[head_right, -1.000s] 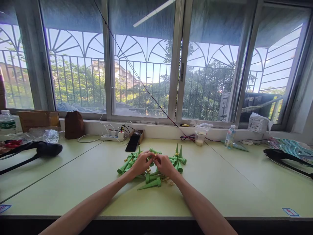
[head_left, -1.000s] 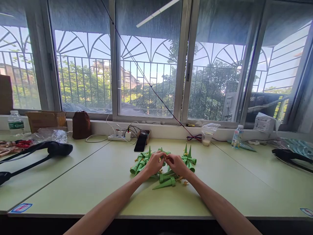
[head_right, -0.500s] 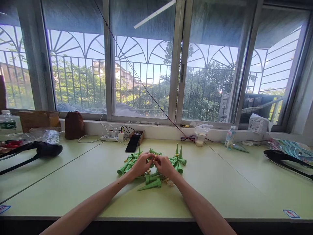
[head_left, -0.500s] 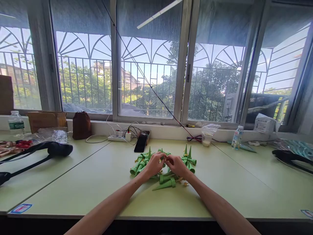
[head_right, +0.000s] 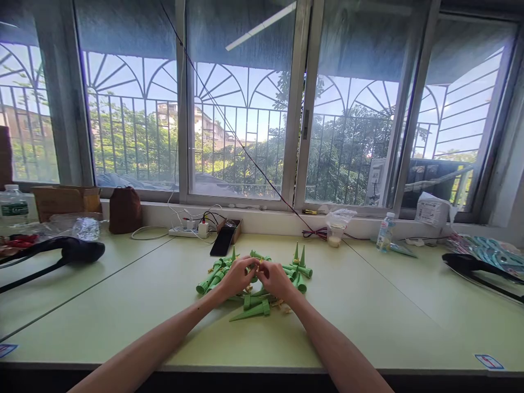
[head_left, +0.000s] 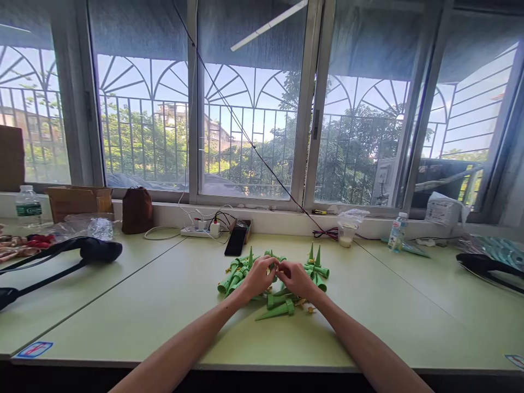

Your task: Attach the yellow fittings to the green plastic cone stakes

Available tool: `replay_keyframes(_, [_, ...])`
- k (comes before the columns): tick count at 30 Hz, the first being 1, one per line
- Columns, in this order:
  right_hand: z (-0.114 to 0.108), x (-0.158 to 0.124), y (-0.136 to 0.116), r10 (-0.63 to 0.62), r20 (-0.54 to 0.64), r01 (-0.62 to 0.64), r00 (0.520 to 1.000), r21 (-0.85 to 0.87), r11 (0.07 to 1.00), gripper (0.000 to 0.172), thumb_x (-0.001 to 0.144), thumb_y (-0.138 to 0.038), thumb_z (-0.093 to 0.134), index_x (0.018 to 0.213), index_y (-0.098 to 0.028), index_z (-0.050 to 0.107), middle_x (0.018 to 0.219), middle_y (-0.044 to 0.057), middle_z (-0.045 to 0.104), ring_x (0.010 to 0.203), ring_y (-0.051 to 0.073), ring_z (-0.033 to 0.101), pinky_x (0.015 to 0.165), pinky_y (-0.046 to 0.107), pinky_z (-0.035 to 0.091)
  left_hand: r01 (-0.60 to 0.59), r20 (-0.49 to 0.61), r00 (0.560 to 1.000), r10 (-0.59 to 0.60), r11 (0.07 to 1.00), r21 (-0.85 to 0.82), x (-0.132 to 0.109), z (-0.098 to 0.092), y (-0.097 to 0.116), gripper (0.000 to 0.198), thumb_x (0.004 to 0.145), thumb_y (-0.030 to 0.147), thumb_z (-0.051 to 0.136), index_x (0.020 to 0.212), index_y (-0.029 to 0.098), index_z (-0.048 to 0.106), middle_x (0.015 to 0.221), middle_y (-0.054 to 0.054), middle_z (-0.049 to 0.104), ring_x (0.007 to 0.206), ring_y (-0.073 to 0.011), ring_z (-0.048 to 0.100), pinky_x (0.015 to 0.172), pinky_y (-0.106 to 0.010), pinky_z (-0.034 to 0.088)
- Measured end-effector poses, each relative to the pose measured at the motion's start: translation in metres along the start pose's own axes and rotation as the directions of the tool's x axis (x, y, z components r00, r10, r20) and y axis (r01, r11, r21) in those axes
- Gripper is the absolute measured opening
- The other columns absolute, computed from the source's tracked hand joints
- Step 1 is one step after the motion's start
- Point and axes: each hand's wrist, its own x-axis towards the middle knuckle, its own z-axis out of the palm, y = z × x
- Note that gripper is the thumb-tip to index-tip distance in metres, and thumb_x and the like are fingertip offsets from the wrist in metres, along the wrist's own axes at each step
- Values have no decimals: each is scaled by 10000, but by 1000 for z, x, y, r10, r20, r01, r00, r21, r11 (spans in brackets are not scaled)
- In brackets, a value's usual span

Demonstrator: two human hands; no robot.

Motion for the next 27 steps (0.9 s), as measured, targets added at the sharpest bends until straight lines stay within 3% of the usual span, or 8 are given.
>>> replay_keyframes(27, [2, 0, 3, 8, 5, -8, 1000, 12, 1000, 96, 828, -193, 534, 790, -148, 610, 622, -14, 541, 558, 110, 426, 538, 217, 300, -16, 15, 1000, 16, 1000, 24, 0, -3, 4, 203, 833, 125, 488, 885, 186, 675, 850, -49, 668, 813, -184, 591, 750, -288, 442])
